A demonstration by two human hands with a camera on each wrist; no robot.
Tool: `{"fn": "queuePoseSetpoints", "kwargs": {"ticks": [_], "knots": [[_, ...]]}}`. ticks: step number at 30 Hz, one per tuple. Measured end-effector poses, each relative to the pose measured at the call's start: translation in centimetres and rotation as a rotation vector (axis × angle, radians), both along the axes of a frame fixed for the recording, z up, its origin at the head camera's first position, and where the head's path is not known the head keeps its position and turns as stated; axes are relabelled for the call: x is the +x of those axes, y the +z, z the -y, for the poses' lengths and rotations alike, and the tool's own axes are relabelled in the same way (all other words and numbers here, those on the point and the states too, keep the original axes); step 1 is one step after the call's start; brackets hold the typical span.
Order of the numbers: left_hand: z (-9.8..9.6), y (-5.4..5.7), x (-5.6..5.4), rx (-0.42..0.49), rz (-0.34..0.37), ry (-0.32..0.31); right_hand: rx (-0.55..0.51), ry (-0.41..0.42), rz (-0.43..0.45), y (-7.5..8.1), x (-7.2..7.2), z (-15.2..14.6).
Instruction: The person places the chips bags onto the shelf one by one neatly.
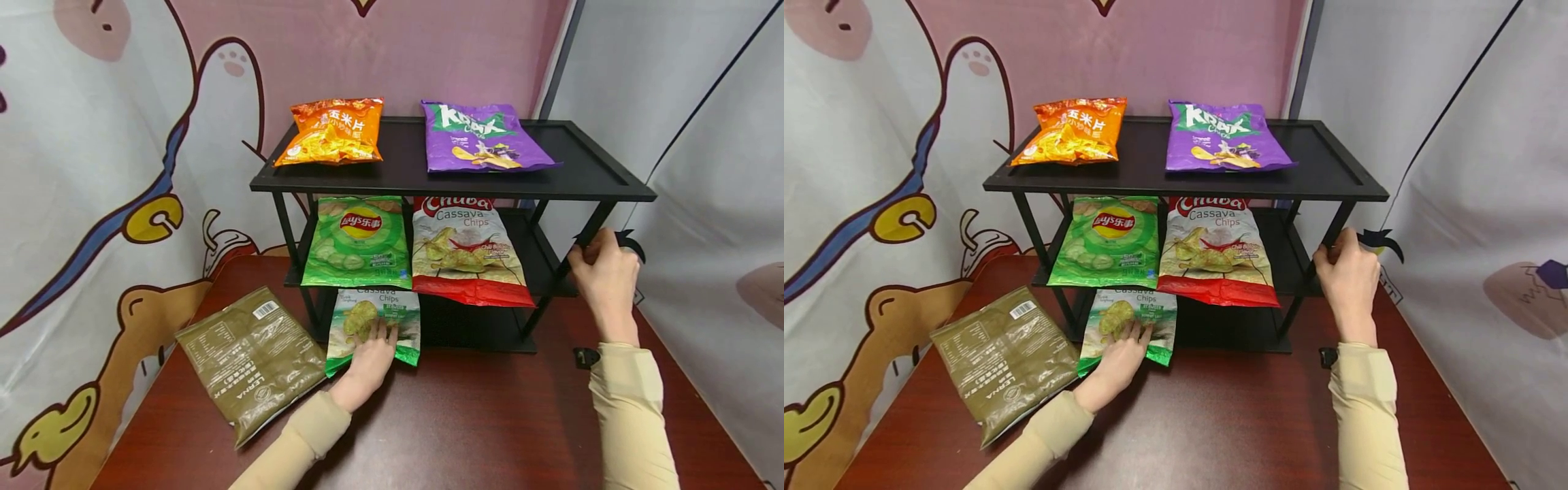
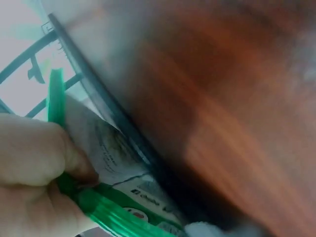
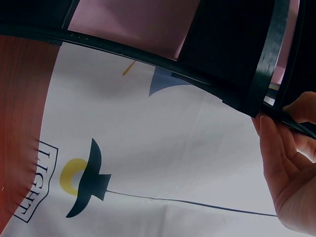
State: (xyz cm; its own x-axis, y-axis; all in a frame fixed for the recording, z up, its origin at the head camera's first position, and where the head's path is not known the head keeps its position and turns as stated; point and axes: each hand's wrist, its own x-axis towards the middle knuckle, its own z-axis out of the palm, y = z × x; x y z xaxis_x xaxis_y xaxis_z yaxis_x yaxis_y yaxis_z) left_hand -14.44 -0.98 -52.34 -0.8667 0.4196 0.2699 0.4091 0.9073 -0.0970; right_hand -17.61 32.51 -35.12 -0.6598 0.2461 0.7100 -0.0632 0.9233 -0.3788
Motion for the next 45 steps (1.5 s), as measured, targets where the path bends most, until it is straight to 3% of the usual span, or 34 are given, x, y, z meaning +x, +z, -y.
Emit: {"fn": "queuePoseSetpoints", "kwargs": {"ticks": [5,8,10,15,17,21,24,27,30,33,38,41,45], "knots": [[-0.4,-0.1,0.8,-0.108,0.247,0.054,0.001,0.004,0.003,0.0,0.1,0.1],[-0.6,-0.1,1.3,-0.114,0.31,0.11,-0.002,0.0,0.001,0.0,0.1,0.1],[-0.6,-0.2,1.5,-0.104,0.296,0.131,-0.002,0.0,-0.003,0.0,0.1,0.0],[-0.1,-0.8,0.7,-0.048,0.118,0.125,0.004,0.005,-0.015,0.0,0.1,0.0],[0.2,-1.0,0.2,-0.029,0.082,0.119,0.002,0.004,-0.015,0.0,0.1,0.0],[0.5,-1.1,-0.3,-0.038,0.159,0.104,-0.004,0.003,-0.009,-0.2,0.1,0.1],[0.6,-0.6,0.2,-0.074,0.275,0.1,-0.002,0.008,-0.01,-0.2,0.1,0.1],[0.4,0.2,1.1,-0.133,0.329,0.102,0.001,0.009,-0.012,-0.2,0.1,0.1],[0.2,0.7,2.0,-0.172,0.308,0.093,0.002,0.013,-0.016,-0.1,0.1,0.1],[0.5,0.7,2.3,-0.151,0.23,0.055,0.004,0.014,-0.018,0.0,0.0,0.0],[0.7,0.0,1.3,-0.069,0.127,0.015,0.003,0.011,-0.017,0.2,0.1,0.0],[0.7,-0.3,0.7,-0.023,0.161,0.01,0.004,0.01,-0.014,0.1,0.1,0.0],[0.8,0.4,0.7,-0.024,0.331,0.0,0.004,0.007,-0.013,0.1,0.1,0.0]]}}
